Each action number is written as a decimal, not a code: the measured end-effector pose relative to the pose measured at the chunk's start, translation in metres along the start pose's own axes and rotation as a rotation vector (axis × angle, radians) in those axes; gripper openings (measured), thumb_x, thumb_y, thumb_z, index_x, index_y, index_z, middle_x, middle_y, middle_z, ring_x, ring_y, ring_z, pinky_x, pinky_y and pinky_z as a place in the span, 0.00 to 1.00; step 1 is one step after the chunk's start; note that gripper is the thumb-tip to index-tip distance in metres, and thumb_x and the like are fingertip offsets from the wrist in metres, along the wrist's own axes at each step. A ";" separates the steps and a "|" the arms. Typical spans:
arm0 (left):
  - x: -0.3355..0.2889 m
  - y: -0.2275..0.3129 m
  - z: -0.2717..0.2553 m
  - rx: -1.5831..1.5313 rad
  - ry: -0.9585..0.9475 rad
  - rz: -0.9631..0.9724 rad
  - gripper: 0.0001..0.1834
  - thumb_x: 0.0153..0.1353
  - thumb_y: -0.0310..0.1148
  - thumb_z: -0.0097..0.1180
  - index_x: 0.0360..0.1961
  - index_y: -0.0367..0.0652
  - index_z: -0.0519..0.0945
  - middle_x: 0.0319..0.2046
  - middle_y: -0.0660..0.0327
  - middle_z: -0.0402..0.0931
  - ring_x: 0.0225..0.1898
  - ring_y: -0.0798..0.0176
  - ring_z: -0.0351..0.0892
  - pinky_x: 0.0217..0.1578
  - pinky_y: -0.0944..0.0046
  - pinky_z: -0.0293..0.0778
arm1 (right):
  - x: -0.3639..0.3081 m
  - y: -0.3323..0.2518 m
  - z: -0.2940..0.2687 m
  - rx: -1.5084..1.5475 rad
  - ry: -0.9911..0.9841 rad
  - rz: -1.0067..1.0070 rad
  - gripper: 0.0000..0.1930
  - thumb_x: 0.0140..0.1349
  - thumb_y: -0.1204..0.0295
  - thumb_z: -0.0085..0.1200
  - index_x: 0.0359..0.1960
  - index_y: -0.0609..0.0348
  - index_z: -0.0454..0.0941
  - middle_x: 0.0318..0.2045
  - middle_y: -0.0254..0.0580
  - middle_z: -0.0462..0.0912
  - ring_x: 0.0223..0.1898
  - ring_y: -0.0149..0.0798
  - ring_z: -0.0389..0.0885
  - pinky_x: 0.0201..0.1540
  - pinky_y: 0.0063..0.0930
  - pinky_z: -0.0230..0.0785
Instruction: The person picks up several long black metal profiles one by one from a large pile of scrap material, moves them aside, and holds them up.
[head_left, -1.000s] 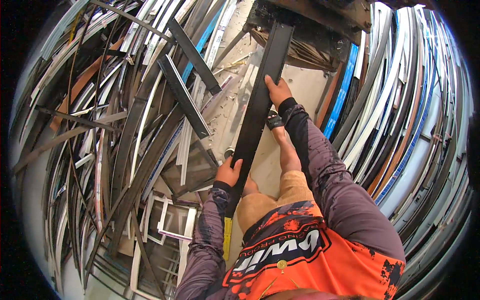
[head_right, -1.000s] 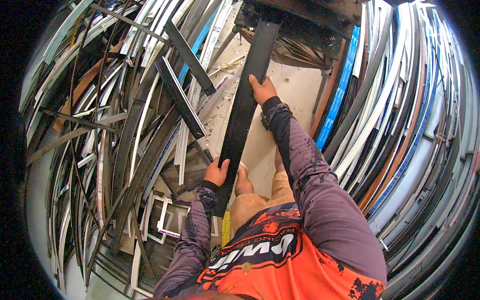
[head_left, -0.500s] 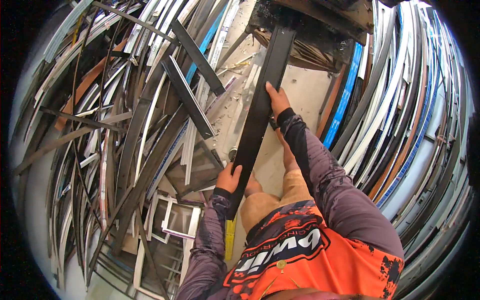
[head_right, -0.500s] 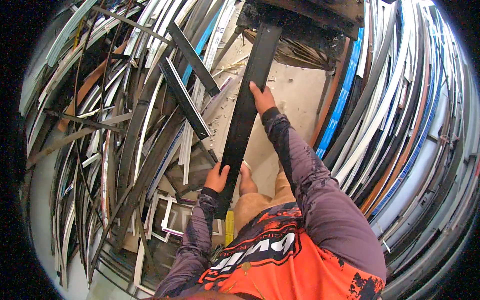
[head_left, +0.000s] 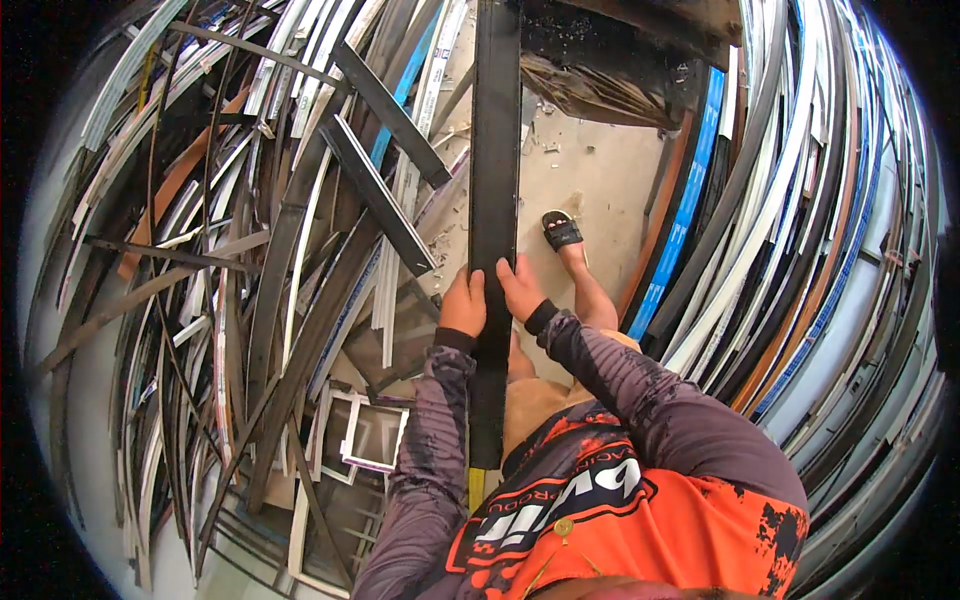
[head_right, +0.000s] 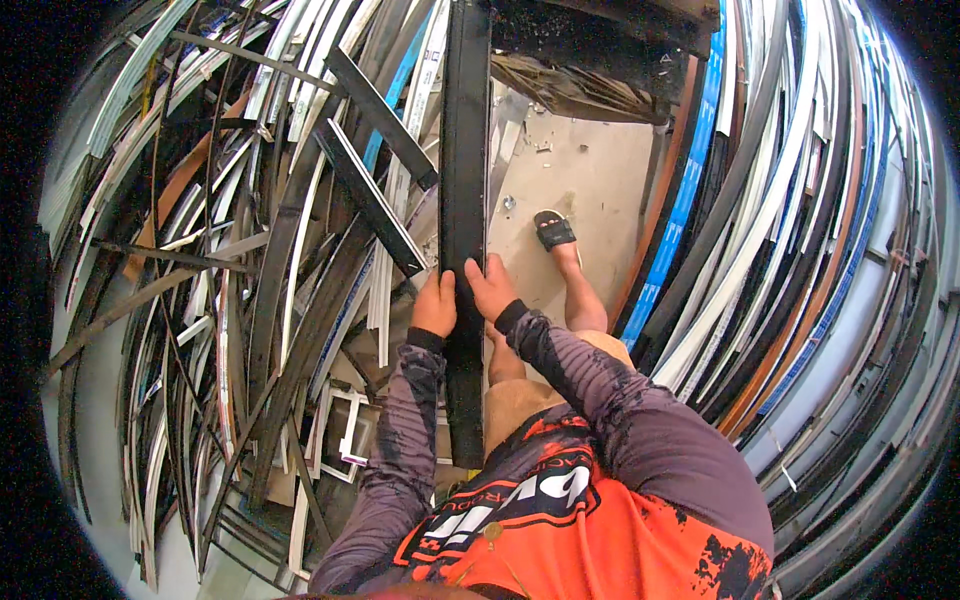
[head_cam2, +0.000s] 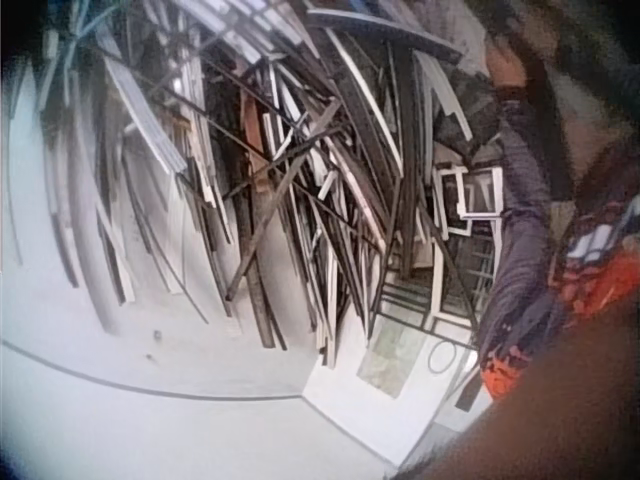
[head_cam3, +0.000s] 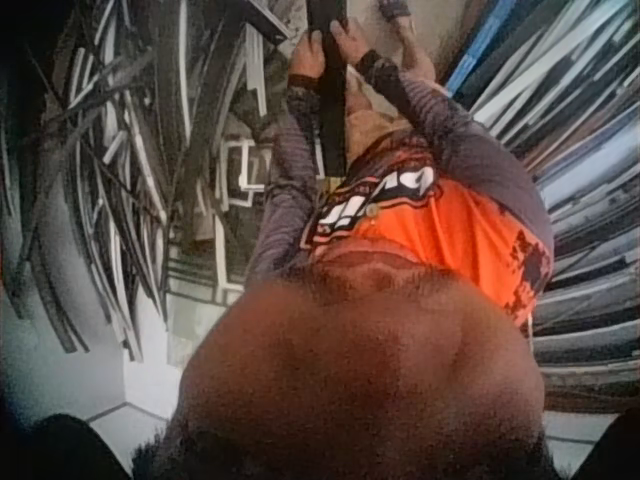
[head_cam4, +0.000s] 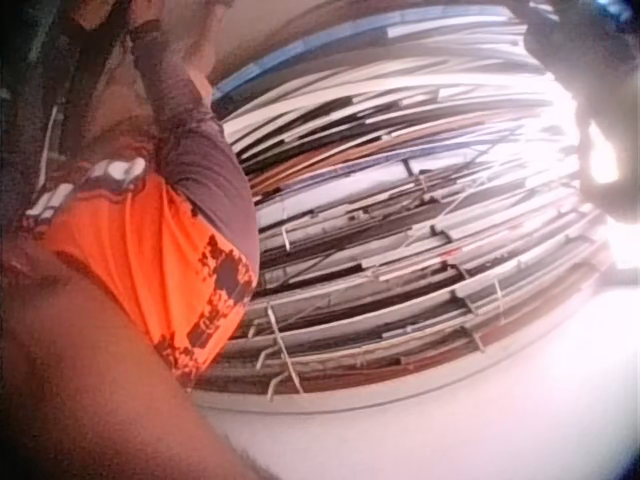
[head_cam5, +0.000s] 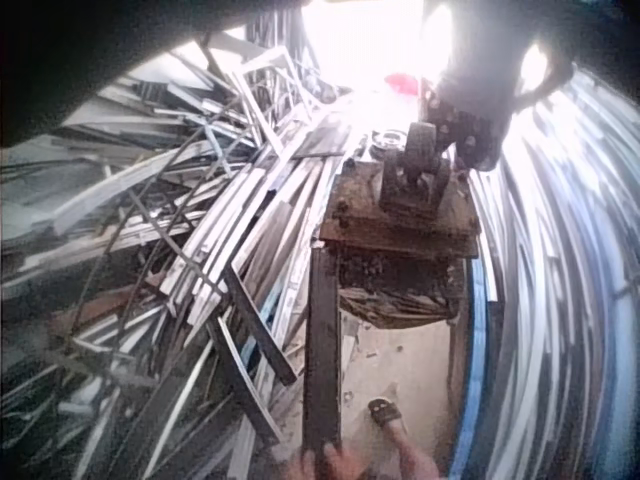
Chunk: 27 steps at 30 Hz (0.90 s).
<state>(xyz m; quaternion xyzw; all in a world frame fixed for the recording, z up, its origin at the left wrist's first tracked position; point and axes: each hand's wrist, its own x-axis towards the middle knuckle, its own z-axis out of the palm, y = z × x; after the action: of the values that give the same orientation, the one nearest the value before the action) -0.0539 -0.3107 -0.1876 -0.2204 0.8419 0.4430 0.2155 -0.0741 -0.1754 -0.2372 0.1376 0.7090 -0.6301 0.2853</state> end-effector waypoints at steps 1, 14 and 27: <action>0.002 0.000 -0.004 -0.009 -0.017 -0.001 0.26 0.70 0.46 0.39 0.53 0.30 0.70 0.44 0.34 0.75 0.48 0.33 0.73 0.47 0.48 0.69 | -0.008 -0.002 0.002 0.025 -0.013 0.048 0.25 0.66 0.51 0.49 0.39 0.67 0.66 0.34 0.59 0.75 0.38 0.49 0.75 0.44 0.41 0.67; -0.019 -0.008 0.008 0.060 -0.038 0.014 0.23 0.69 0.46 0.43 0.50 0.34 0.72 0.37 0.37 0.77 0.43 0.33 0.76 0.42 0.46 0.71 | 0.066 -0.036 -0.042 -0.008 0.149 -0.053 0.27 0.63 0.51 0.53 0.46 0.68 0.72 0.37 0.56 0.80 0.41 0.50 0.80 0.44 0.40 0.71; -0.002 -0.018 0.011 0.067 0.043 0.096 0.24 0.69 0.47 0.42 0.48 0.34 0.72 0.34 0.37 0.78 0.40 0.33 0.77 0.39 0.46 0.71 | 0.076 -0.045 -0.041 -0.120 0.208 -0.043 0.28 0.64 0.49 0.49 0.43 0.68 0.73 0.39 0.64 0.80 0.45 0.62 0.78 0.47 0.45 0.70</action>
<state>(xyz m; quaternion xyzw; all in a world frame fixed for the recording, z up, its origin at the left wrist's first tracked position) -0.0407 -0.3098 -0.2039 -0.1818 0.8702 0.4196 0.1833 -0.1699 -0.1553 -0.2425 0.1698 0.7739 -0.5750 0.2042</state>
